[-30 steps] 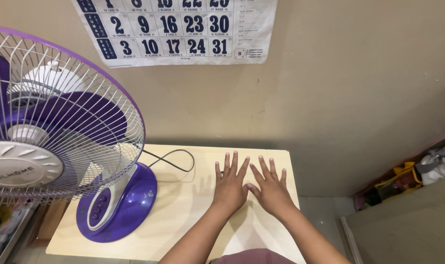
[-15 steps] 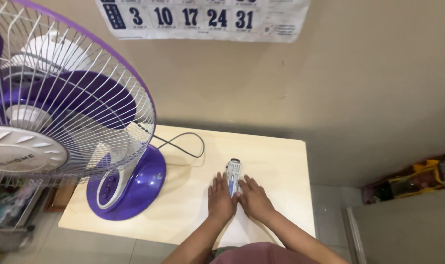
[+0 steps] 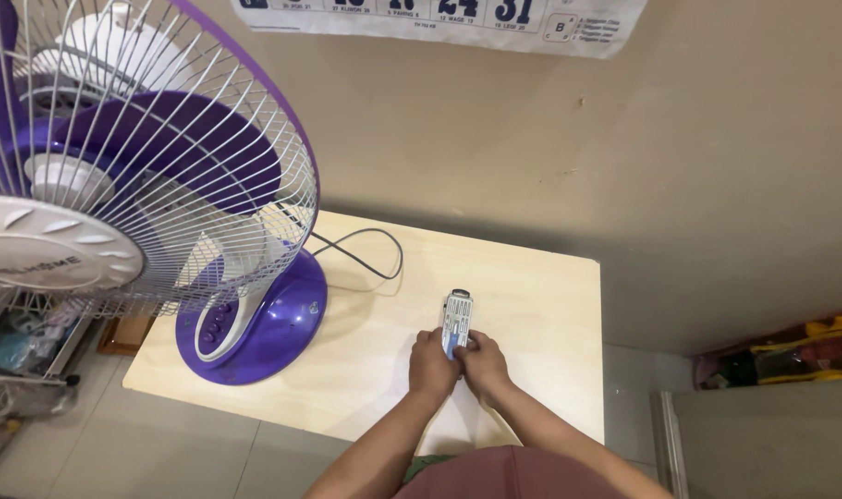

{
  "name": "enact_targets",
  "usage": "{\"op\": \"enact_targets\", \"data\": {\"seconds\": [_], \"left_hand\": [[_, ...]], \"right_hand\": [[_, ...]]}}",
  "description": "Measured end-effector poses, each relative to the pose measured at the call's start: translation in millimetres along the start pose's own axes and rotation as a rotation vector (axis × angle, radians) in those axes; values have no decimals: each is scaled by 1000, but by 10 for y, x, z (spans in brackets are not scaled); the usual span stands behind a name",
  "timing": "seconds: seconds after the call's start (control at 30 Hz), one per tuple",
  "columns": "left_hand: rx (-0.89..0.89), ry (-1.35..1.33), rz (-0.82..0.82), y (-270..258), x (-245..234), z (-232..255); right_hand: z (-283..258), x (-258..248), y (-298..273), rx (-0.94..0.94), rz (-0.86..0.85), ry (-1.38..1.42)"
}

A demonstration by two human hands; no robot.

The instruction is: The person opens a screwdriver set, selects a screwdriver, and uses it to tighten a screw on the neck of a purple and white electric fan. The fan is repositioned on the table during the process.

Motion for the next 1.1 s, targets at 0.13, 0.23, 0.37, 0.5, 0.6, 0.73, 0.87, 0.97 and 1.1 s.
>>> {"op": "enact_targets", "data": {"seconds": [0.13, 0.23, 0.37, 0.5, 0.6, 0.73, 0.87, 0.97, 1.1], "left_hand": [[37, 43, -6, 23, -81, 60], [19, 89, -31, 41, -65, 44], [34, 98, -10, 22, -51, 32], [7, 127, -23, 18, -25, 35], [-6, 167, -56, 3, -8, 38], [-22, 131, -51, -21, -16, 65], [-49, 134, -22, -14, -8, 85], [-79, 121, 15, -6, 48, 88], [55, 10, 119, 0, 123, 58]], "right_hand": [[186, -56, 155, -2, -43, 242], [266, -106, 213, 11, -103, 392], [332, -143, 172, 90, -146, 424], [340, -168, 139, 122, -135, 460], [362, -218, 175, 129, -94, 452], [349, -242, 215, 137, -72, 394], [266, -217, 150, 108, -35, 382], [237, -198, 79, 94, 97, 264], [204, -284, 149, -30, 251, -177]]}}
Point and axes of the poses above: each hand's wrist, its own y-axis towards the middle knuckle, its own x-axis out of the palm, z = x × y, the point moved 7 cm from there along y, towards the middle knuckle, and after that the axes turned 8 degrees about x, right-handed, at the moved point
